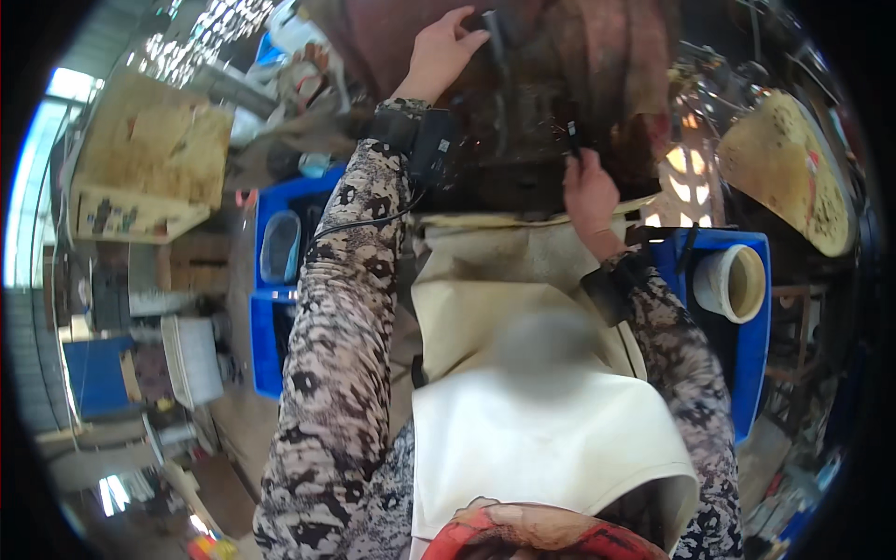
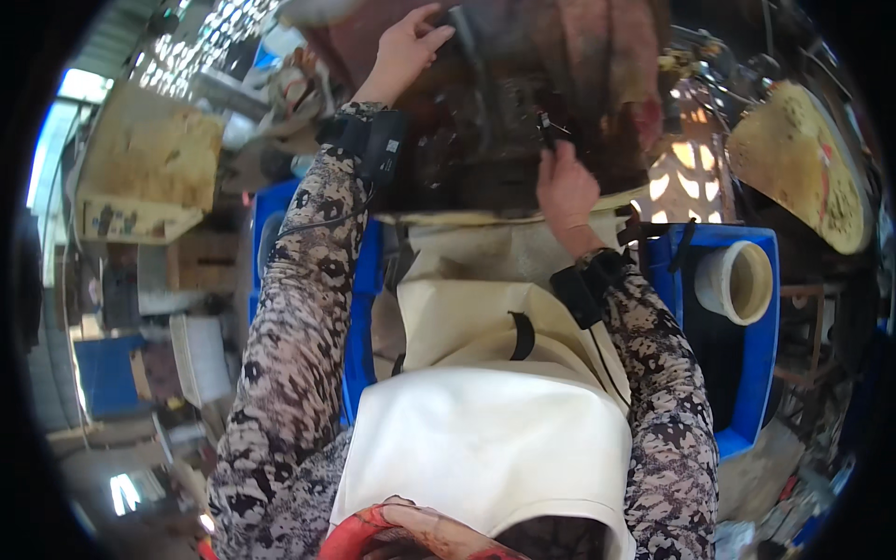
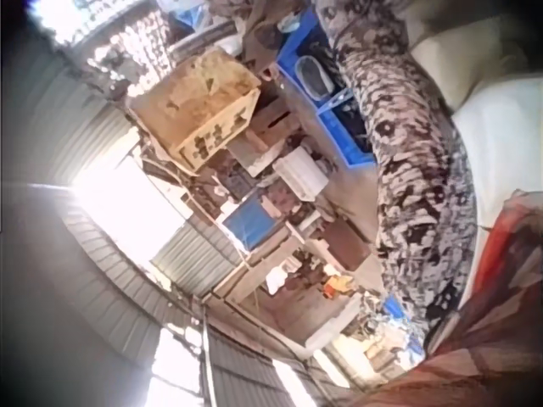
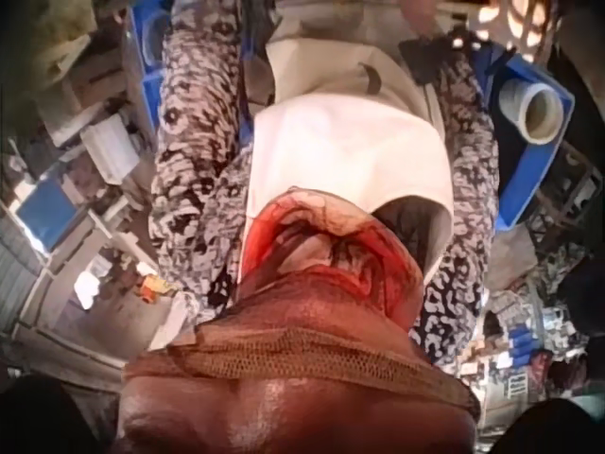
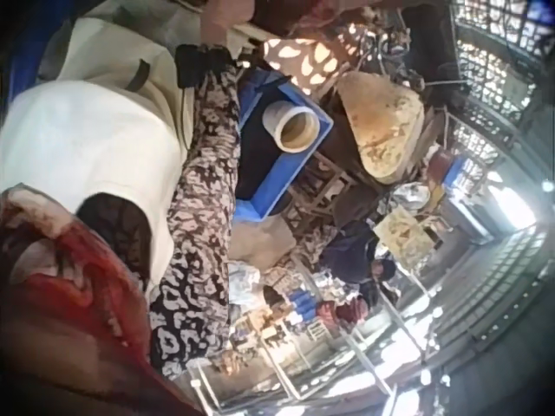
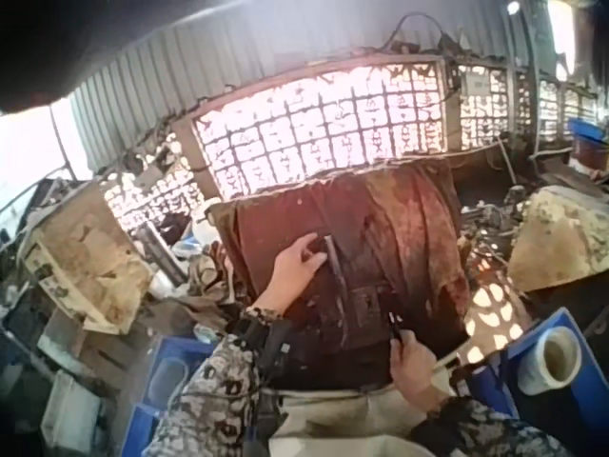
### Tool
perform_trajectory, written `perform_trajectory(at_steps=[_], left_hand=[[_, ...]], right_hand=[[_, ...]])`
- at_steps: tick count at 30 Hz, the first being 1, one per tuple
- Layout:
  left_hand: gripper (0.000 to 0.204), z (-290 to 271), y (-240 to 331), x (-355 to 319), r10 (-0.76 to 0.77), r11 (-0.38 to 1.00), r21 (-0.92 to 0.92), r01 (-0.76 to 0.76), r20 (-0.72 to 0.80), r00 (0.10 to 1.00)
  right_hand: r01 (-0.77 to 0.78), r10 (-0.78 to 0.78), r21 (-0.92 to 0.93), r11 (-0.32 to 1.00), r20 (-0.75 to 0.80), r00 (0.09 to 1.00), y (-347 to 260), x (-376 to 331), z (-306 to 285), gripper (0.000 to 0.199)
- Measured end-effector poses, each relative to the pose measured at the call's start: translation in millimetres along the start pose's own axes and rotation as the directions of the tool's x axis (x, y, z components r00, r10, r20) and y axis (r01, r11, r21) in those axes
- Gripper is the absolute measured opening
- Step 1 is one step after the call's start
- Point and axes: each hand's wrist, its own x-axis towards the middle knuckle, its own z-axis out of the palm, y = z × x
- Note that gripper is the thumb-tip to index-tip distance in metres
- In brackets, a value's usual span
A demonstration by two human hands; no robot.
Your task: Using a manual punch press machine to process small metal components.
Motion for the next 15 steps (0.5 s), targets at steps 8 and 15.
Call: perform_trajectory(at_steps=[8, 15], left_hand=[[0.029, -148, -112, -166, -0.517, 0.841, -0.138, 0.523, 0.079, 0.852], [0.011, -176, -249, -337, -0.503, 0.842, 0.311, 0.441, 0.159, 0.849]], right_hand=[[-0.005, 0.009, -0.077, 0.997, 0.048, 0.999, -4, 4, -6, 0.031], [-0.030, 0.032, -0.022, 0.999, 0.118, 0.993, -17, 2, -16, 0.033]])
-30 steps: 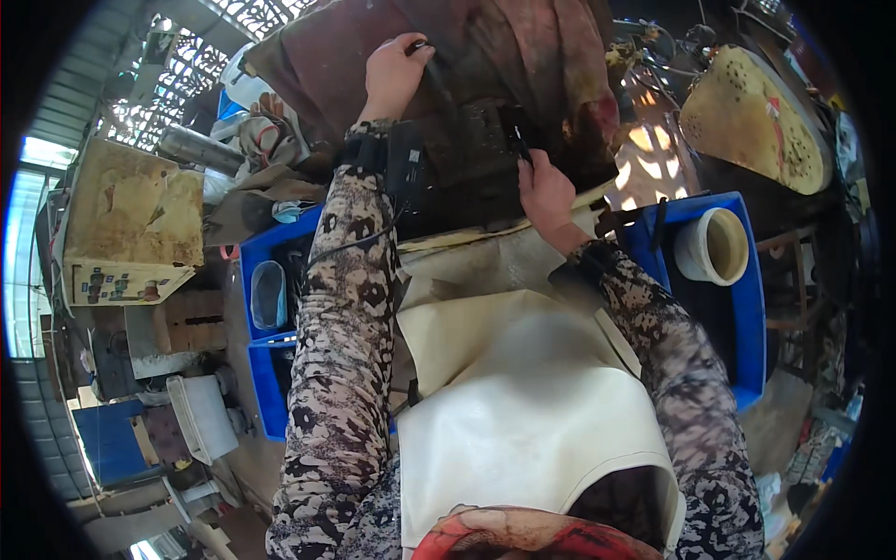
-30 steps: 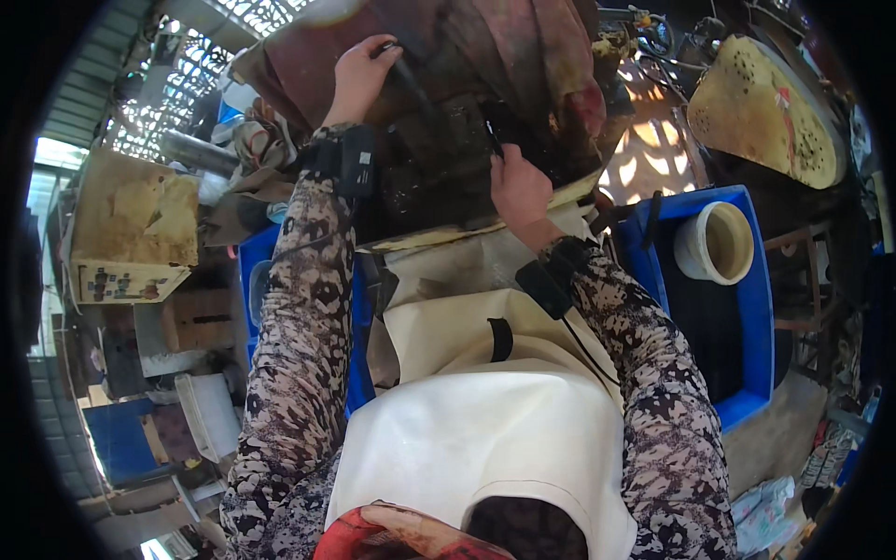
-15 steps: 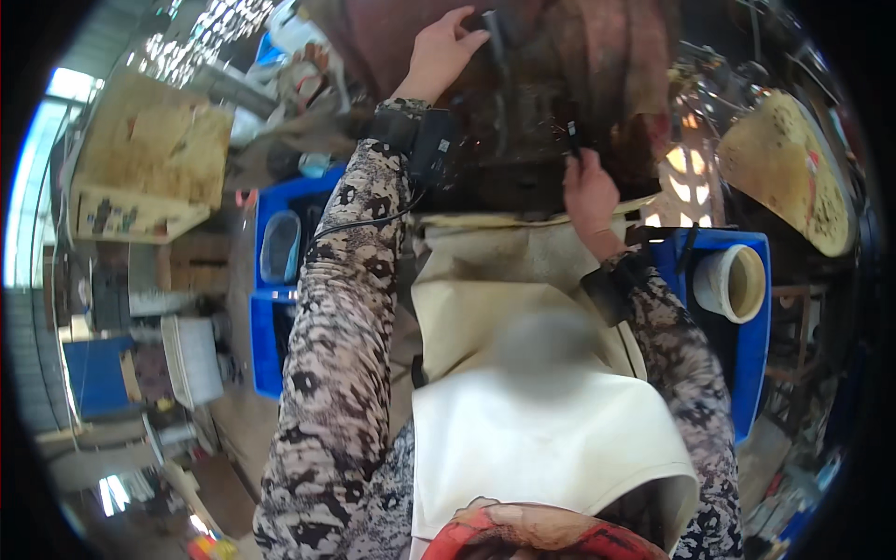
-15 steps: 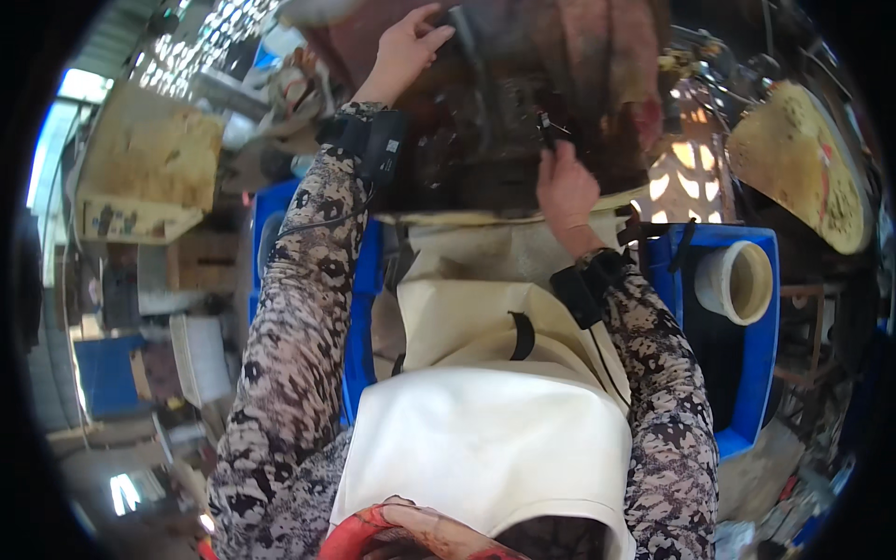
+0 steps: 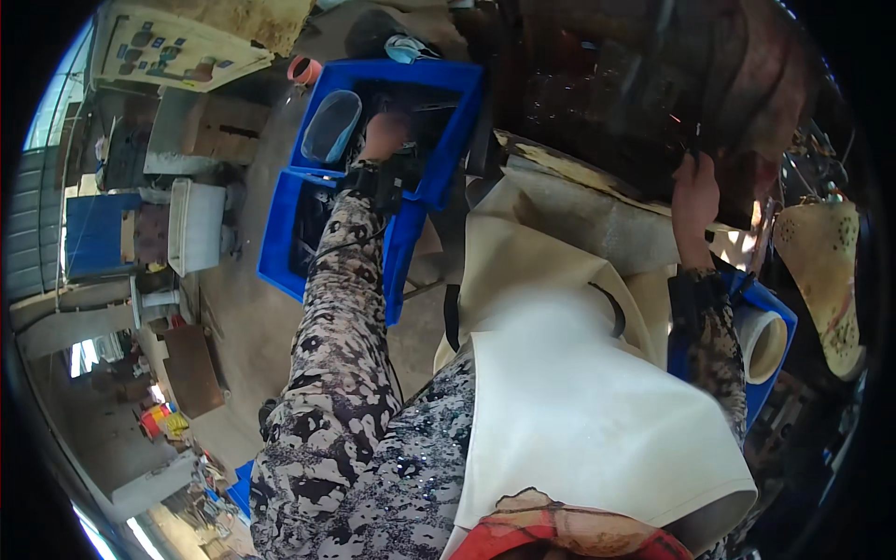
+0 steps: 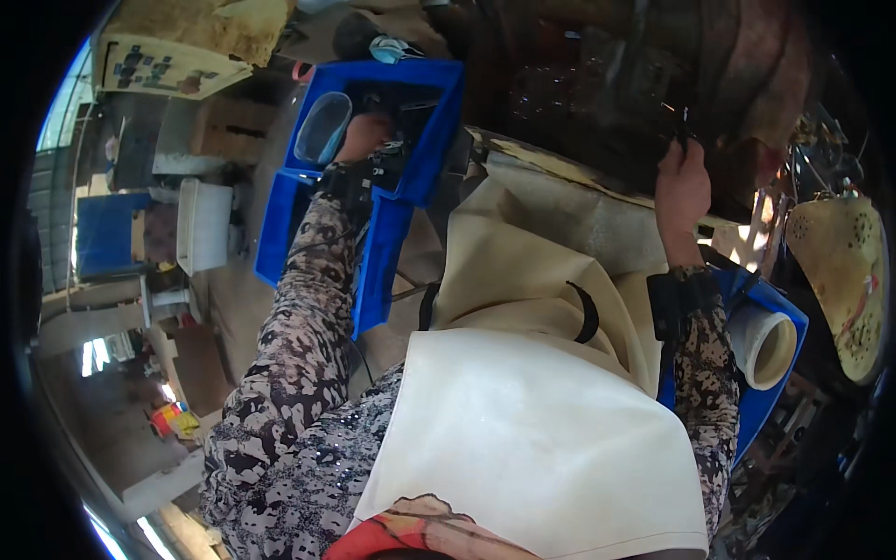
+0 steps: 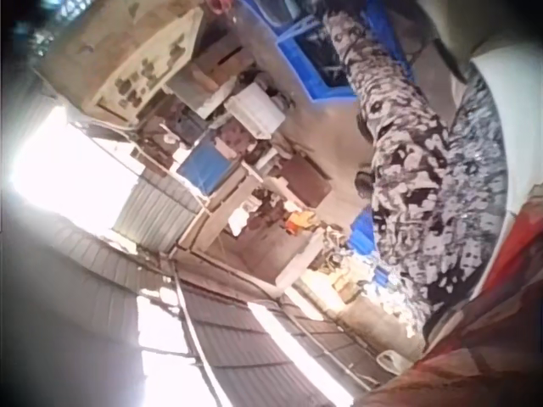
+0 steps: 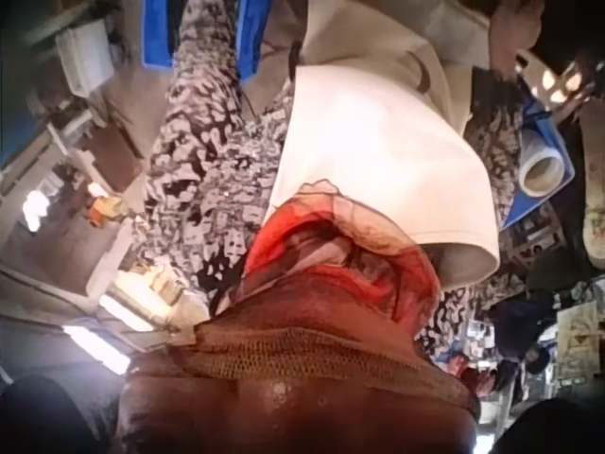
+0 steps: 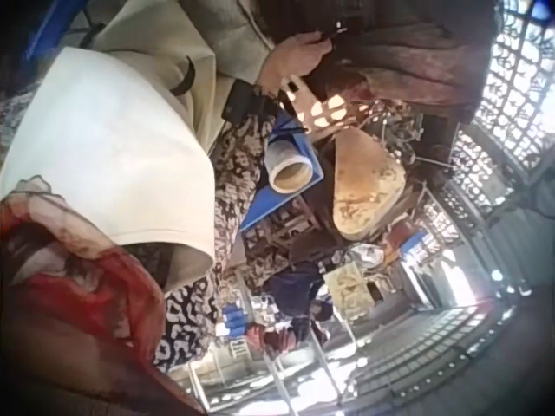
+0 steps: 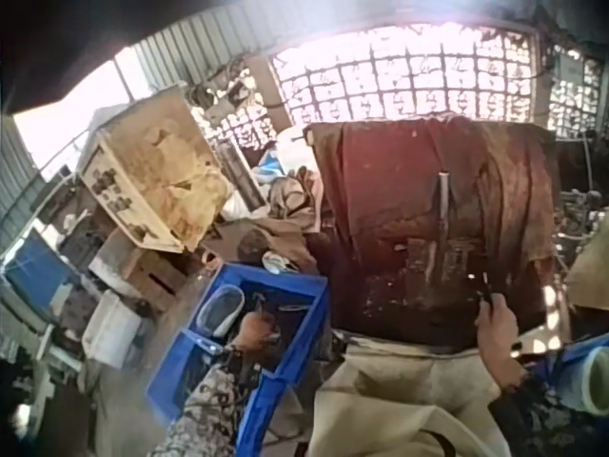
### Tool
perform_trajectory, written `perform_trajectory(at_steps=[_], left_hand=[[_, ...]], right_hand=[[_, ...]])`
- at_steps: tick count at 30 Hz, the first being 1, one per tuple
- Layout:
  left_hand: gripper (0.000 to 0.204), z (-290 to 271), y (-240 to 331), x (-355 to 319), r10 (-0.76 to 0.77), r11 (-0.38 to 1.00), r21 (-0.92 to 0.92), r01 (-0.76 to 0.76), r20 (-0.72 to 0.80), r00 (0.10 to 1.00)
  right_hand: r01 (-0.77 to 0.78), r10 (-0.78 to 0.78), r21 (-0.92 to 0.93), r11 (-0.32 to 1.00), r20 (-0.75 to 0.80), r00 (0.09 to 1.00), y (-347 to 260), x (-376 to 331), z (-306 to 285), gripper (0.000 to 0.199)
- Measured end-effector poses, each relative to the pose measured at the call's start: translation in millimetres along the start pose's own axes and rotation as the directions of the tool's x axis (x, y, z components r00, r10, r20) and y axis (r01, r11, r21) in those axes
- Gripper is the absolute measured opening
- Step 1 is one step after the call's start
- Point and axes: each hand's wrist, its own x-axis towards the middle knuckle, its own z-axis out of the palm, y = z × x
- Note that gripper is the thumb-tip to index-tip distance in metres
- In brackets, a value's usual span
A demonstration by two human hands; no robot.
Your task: Using a manual punch press machine to process small metal components.
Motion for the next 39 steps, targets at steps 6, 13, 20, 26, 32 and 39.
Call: perform_trajectory(at_steps=[6, 13, 20, 26, 32, 39], left_hand=[[0.013, 56, -48, -12, 0.130, 0.793, 0.604, -0.080, -0.039, 0.991], [0.020, 85, -41, -2, -0.061, 0.860, 0.505, 0.073, -0.040, 0.997], [0.016, 76, -16, -30, -0.049, 0.920, 0.389, 0.055, -0.024, 0.998], [0.016, -8, 57, -29, -0.038, 0.932, 0.358, -0.051, 0.239, 0.970], [0.020, -2, 92, -49, -0.251, 0.694, -0.689, 0.207, 0.038, 0.967], [0.024, 28, 169, -62, -0.471, 0.524, -0.830, 0.191, -0.096, 0.877]], right_hand=[[0.040, -0.041, -0.070, 0.997, -0.013, 0.999, -4, -3, 3, 0.034], [-0.001, -0.003, -0.174, 0.985, -0.026, 1.000, -2, -6, -3, 0.032], [-0.078, 0.059, -0.289, 0.954, -0.076, 0.995, 11, 1, 7, 0.035], [-0.085, 0.075, -0.184, 0.979, -0.061, 0.995, 8, 2, 2, 0.028], [-0.017, 0.015, -0.016, 1.000, -0.110, 0.994, 10, 4, 8, 0.025], [-0.269, 0.182, 0.859, 0.435, 0.209, 0.961, 31, 6, -42, 0.019]])
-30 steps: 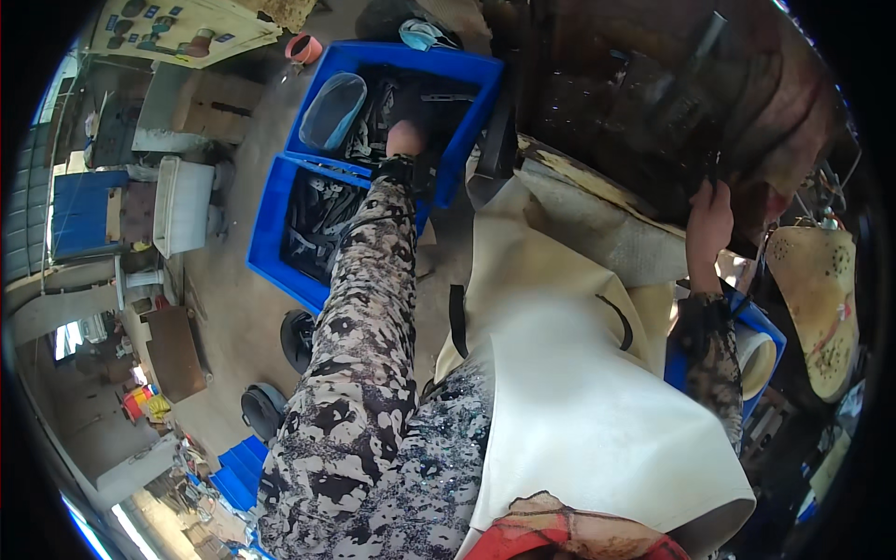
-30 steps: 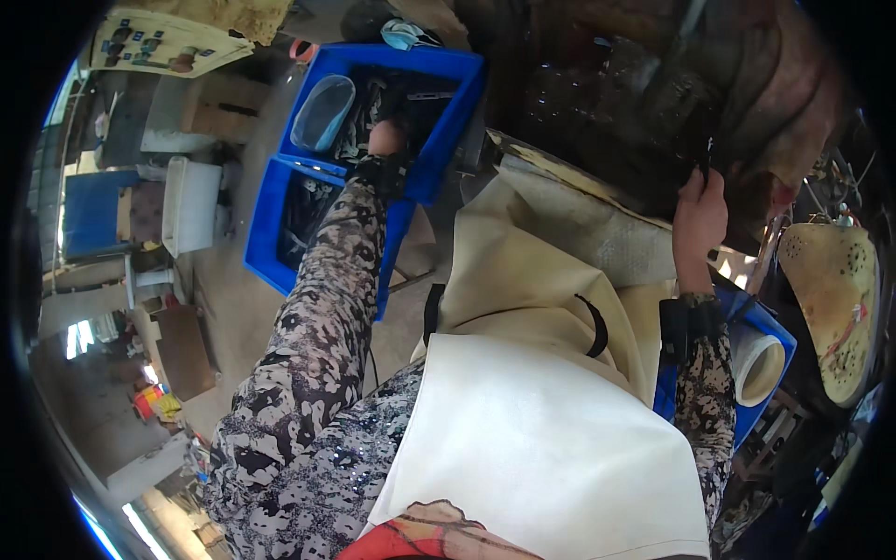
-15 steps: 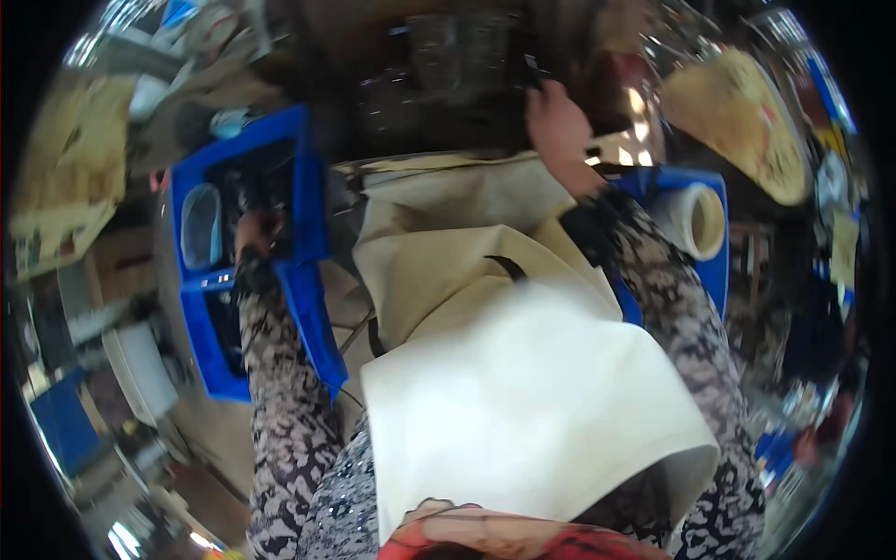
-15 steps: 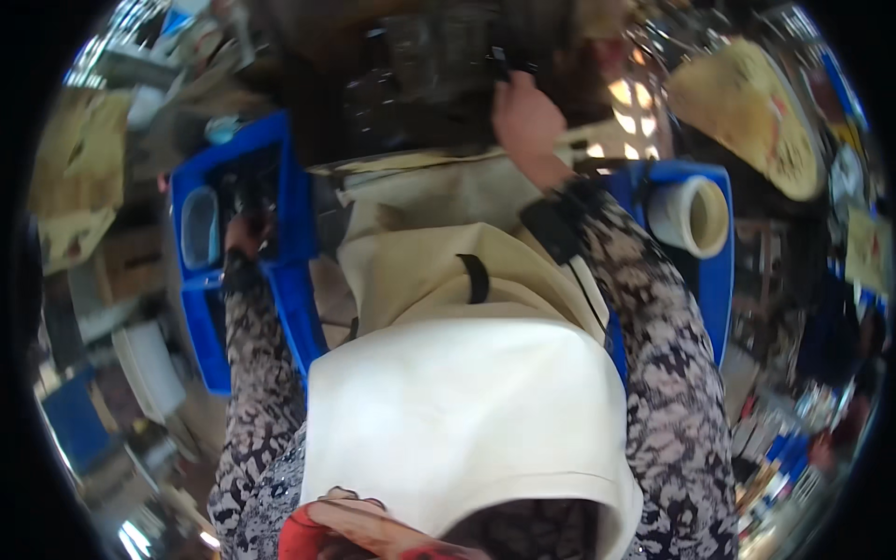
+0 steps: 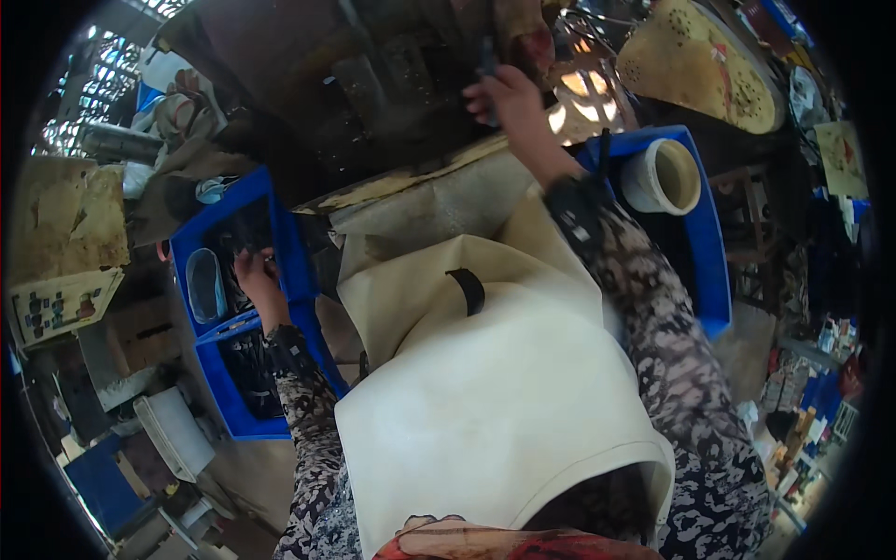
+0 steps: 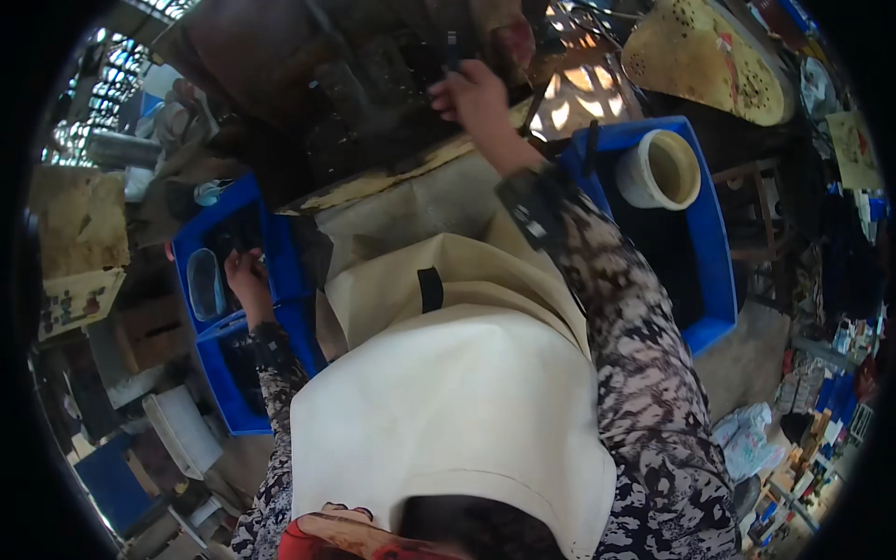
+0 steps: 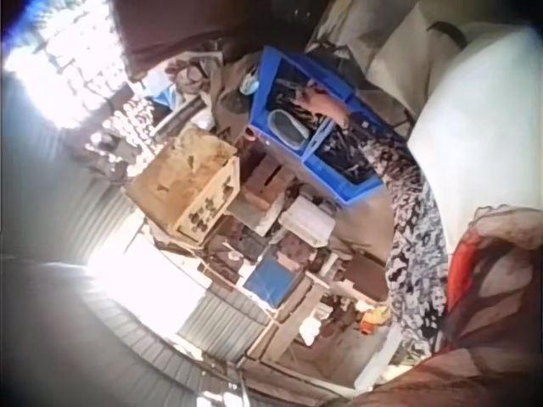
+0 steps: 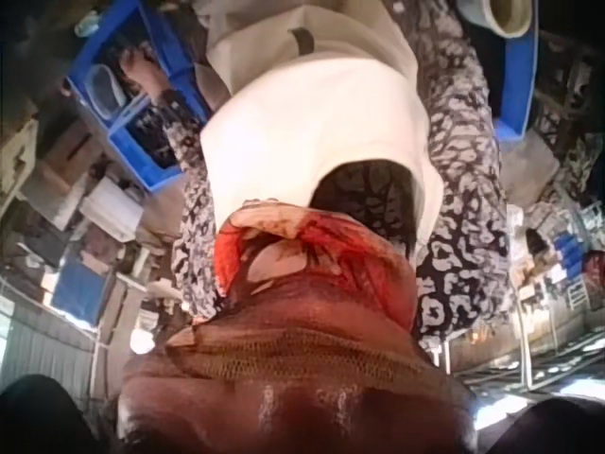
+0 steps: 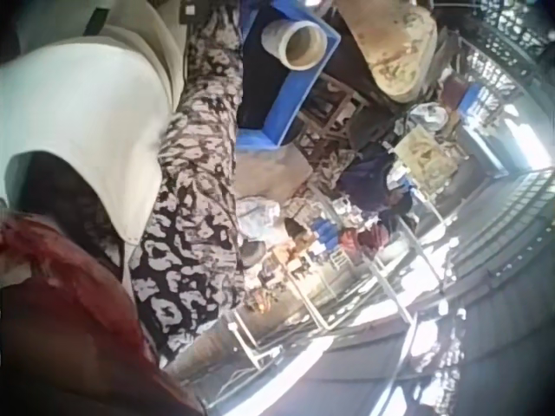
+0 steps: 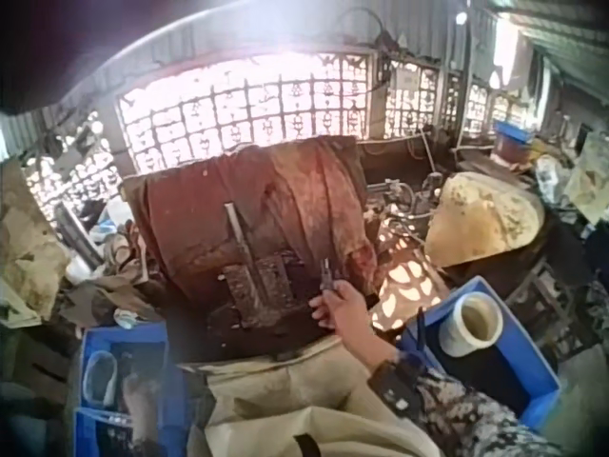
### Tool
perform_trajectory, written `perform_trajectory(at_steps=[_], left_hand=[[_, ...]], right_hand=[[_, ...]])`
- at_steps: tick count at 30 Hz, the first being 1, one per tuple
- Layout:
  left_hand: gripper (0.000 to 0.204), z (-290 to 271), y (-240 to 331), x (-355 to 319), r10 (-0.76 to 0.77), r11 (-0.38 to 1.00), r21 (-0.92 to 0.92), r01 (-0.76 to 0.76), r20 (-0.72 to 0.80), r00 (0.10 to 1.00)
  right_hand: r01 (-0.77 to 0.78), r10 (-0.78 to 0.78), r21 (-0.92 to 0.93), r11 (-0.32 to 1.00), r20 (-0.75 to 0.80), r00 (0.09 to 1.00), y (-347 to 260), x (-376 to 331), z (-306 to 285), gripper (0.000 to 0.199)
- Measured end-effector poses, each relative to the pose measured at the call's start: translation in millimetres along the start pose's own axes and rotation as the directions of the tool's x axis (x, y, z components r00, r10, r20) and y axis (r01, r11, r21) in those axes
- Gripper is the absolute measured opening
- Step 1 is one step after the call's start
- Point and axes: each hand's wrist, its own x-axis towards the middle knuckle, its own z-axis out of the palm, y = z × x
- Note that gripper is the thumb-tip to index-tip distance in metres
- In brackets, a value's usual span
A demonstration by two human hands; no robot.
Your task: Using a manual punch press machine to process small metal components.
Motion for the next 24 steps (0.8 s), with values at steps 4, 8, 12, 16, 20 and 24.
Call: perform_trajectory(at_steps=[4, 8, 12, 16, 20, 24], left_hand=[[0.026, -34, -40, 9, 0.067, 0.998, -0.010, -0.068, -0.077, 0.995], [0.024, -55, -71, 10, 0.084, 0.996, 0.022, -0.082, -0.145, 0.986], [0.024, -41, -59, 1, 0.086, 0.995, 0.071, -0.077, -0.139, 0.987], [0.026, -37, -59, 3, 0.108, 0.991, 0.086, -0.098, -0.124, 0.986], [0.025, -38, -59, 1, 0.106, 0.991, 0.091, -0.095, -0.125, 0.987], [0.024, -38, -62, 1, 0.099, 0.992, 0.096, -0.085, -0.146, 0.984]], right_hand=[[0.004, 0.000, 0.059, 0.998, -0.058, 0.998, -24, -30, -60, 0.021], [-0.025, 0.013, -0.029, 0.999, -0.348, 0.937, -1, -39, -137, 0.020], [-0.039, 0.002, -0.076, 0.996, -0.433, 0.901, 28, -37, -189, 0.018], [-0.016, -0.170, -0.345, 0.939, -0.502, 0.848, 65, -26, -231, 0.021], [-0.139, -0.260, -0.634, 0.760, -0.494, 0.830, 75, -21, -241, 0.022], [-0.191, -0.204, -0.564, 0.803, -0.562, 0.802, 83, -21, -243, 0.022]])
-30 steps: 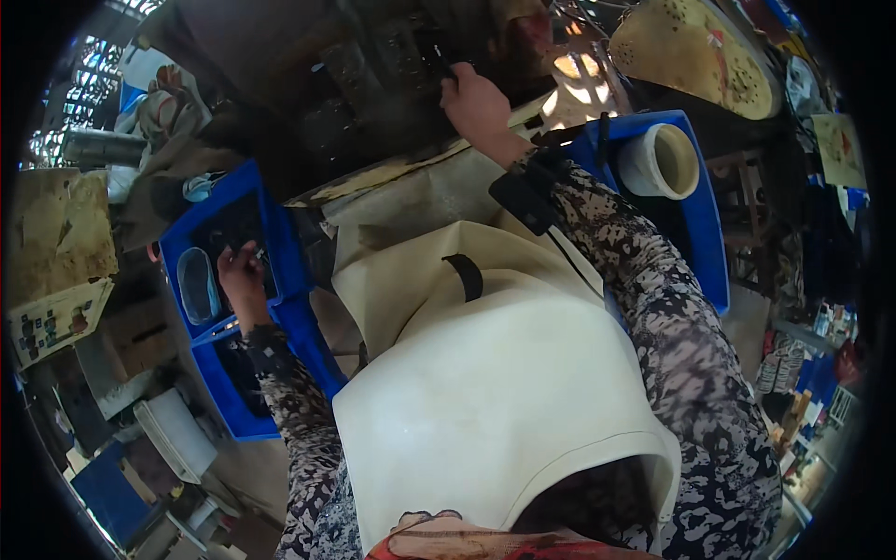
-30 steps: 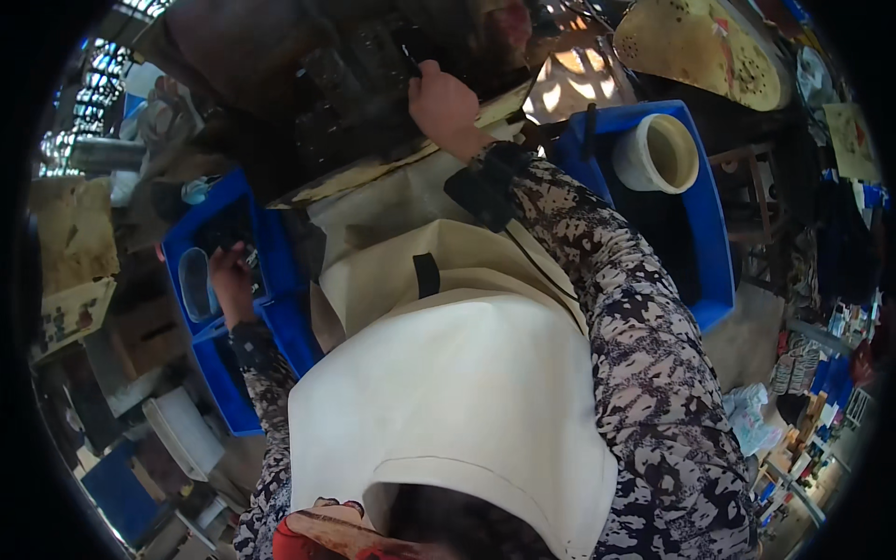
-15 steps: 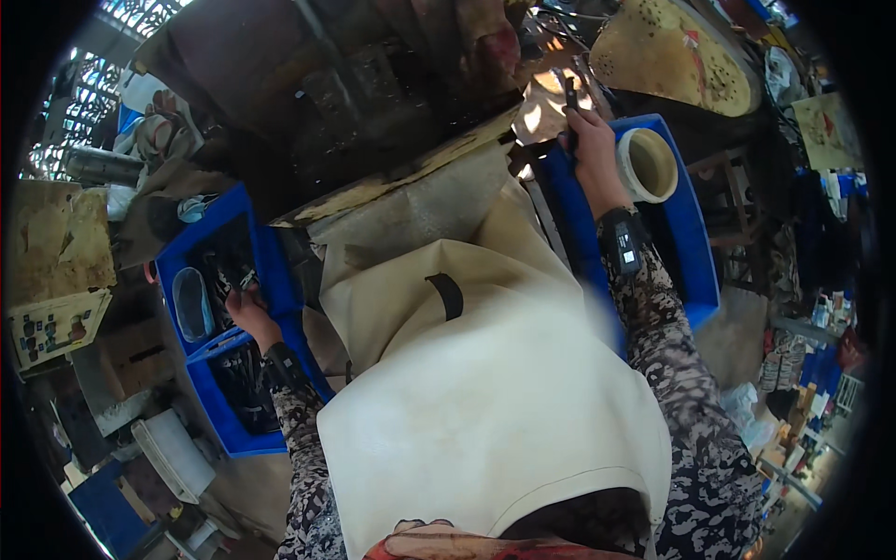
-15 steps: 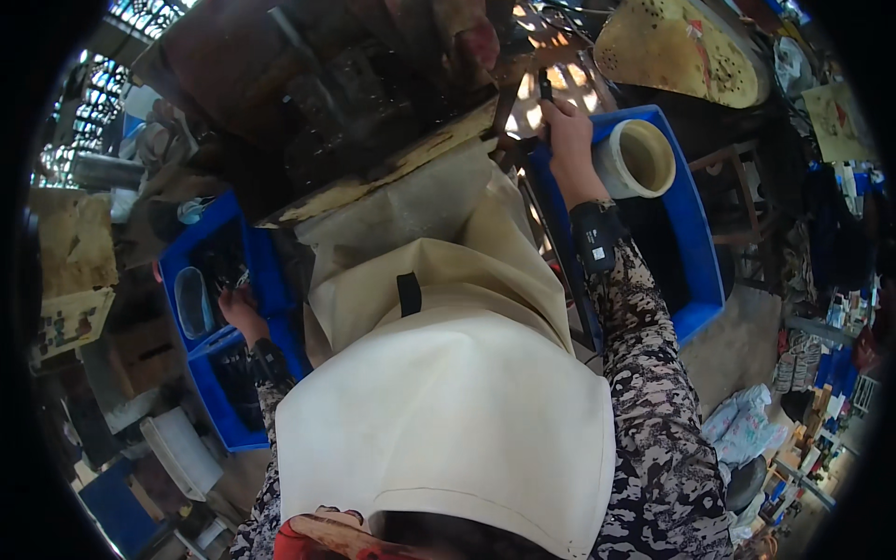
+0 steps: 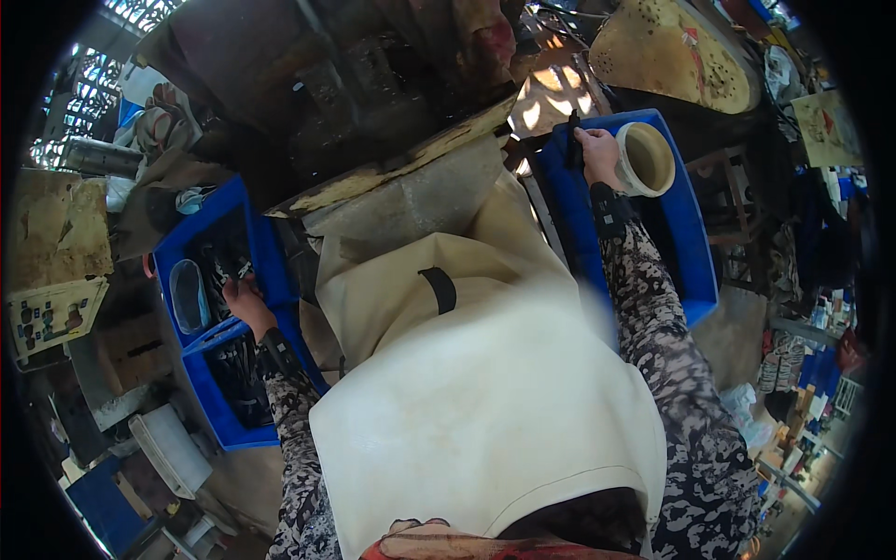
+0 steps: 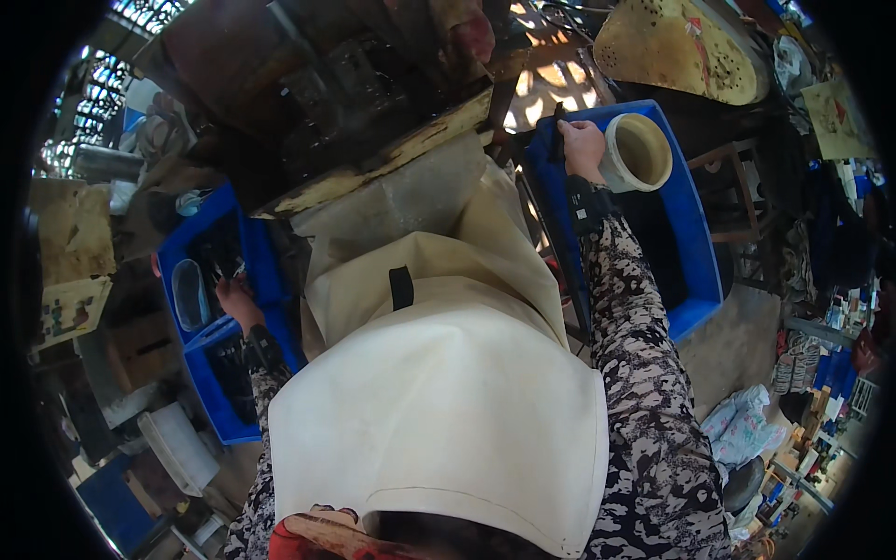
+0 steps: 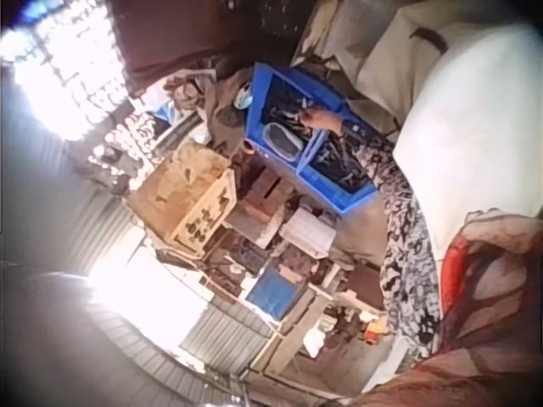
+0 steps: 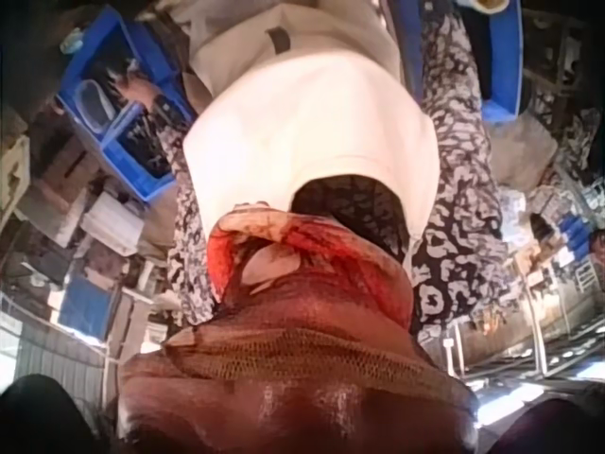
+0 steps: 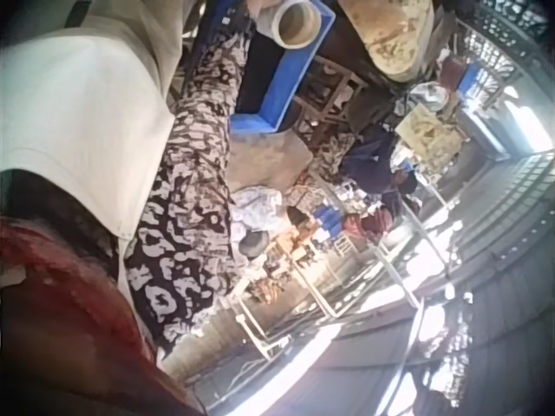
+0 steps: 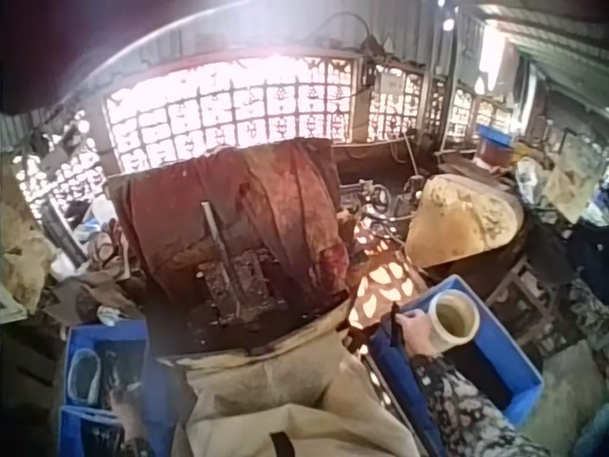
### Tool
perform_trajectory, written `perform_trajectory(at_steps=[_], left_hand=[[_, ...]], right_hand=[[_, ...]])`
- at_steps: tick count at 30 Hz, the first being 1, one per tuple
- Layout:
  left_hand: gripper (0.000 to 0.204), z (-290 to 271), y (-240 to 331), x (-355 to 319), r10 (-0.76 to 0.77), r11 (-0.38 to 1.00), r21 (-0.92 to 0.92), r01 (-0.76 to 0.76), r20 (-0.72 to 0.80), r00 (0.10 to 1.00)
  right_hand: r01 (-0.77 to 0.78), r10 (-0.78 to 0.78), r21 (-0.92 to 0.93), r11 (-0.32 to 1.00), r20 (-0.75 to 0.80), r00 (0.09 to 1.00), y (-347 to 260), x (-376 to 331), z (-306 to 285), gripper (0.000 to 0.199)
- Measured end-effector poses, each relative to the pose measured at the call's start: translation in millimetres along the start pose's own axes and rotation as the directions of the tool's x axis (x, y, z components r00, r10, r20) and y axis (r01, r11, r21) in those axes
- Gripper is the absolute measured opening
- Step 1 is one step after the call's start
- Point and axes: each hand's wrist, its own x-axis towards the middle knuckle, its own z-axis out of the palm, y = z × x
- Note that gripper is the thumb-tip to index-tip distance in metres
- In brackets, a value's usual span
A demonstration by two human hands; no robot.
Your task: Using a manual punch press machine to process small metal components.
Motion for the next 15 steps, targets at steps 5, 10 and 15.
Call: perform_trajectory(at_steps=[5, 10, 15], left_hand=[[0.027, -5, -5, 4, 0.028, 0.999, 0.016, -0.029, 0.023, 0.999], [0.030, -1, -2, 1, 0.040, 0.996, 0.082, -0.041, 0.012, 0.999], [0.029, 0, 0, -2, 0.053, 0.996, 0.077, -0.053, 0.002, 0.999]], right_hand=[[-0.026, 0.021, -0.079, 0.996, -0.069, 0.997, 5, -6, 3, 0.024], [-0.005, -0.003, -0.171, 0.985, -0.050, 0.999, 6, -9, 1, 0.032], [0.015, -0.018, -0.250, 0.968, -0.009, 1.000, 4, -5, 2, 0.037]])
